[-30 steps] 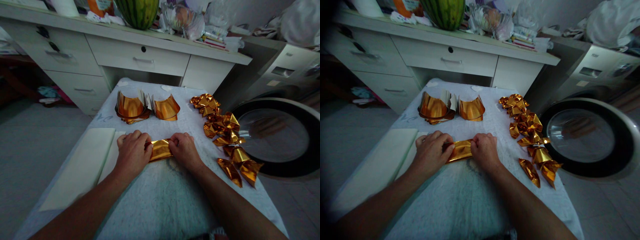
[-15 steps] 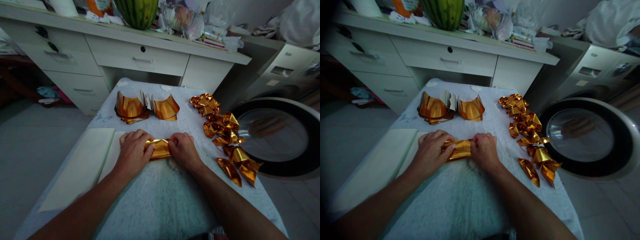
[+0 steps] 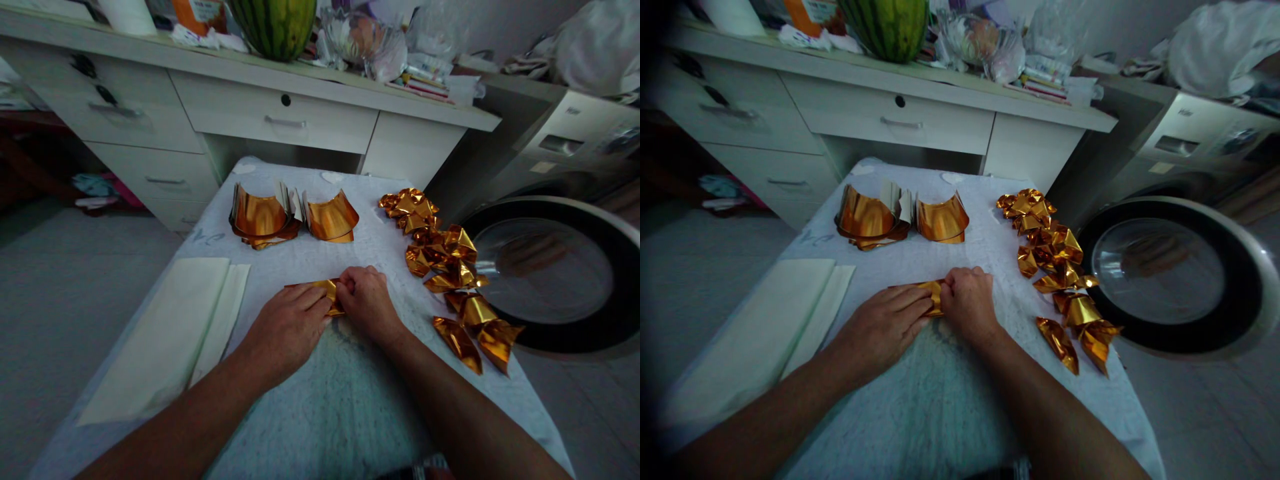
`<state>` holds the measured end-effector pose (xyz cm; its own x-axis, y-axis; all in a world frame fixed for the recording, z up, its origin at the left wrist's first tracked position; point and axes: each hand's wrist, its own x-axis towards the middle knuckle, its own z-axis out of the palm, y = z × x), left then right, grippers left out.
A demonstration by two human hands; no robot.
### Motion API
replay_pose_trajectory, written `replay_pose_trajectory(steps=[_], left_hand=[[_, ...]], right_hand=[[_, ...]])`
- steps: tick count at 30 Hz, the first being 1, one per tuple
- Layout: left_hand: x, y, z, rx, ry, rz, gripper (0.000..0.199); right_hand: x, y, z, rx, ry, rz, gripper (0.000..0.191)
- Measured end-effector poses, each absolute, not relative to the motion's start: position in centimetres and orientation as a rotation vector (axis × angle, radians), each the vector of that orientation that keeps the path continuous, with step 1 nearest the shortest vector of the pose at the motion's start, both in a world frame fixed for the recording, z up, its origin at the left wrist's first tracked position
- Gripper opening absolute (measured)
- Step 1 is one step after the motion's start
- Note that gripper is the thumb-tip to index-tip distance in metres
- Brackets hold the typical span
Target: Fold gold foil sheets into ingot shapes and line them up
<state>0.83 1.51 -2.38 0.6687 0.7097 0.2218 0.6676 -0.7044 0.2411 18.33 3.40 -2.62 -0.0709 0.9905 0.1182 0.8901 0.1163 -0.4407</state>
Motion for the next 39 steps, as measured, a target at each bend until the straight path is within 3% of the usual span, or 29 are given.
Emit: replay_pose_trajectory(steps=[8, 16, 21, 28, 39], left_hand=[[1.2, 0.2, -2.9, 2.763, 1.244, 0.371, 0.032], [1.5, -1.6, -3.3, 2.762, 1.270, 0.325, 0.073], [1.5, -1.8, -3.3, 2.760, 1.272, 0.311, 0.073], [1.6, -1.8, -3.4, 2.760, 1.277, 0.327, 0.073], [1.9, -2.0, -3.1, 2.745, 1.294, 0.335, 0.069]], right_hand=[[18.4, 3.4, -2.7, -1.841, -2.026, 0.323, 0.012], [18.4, 3.5, -2.6, -1.913, -1.998, 0.320, 0.006], [18.9, 3.7, -2.6, -1.876, -1.930, 0.379, 0.012], [19.6, 3.6, -2.0, -1.449, -1.966, 0.654, 0.025], [19.7, 3.7, -0.9, -1.555, -2.121, 0.648, 0.024]])
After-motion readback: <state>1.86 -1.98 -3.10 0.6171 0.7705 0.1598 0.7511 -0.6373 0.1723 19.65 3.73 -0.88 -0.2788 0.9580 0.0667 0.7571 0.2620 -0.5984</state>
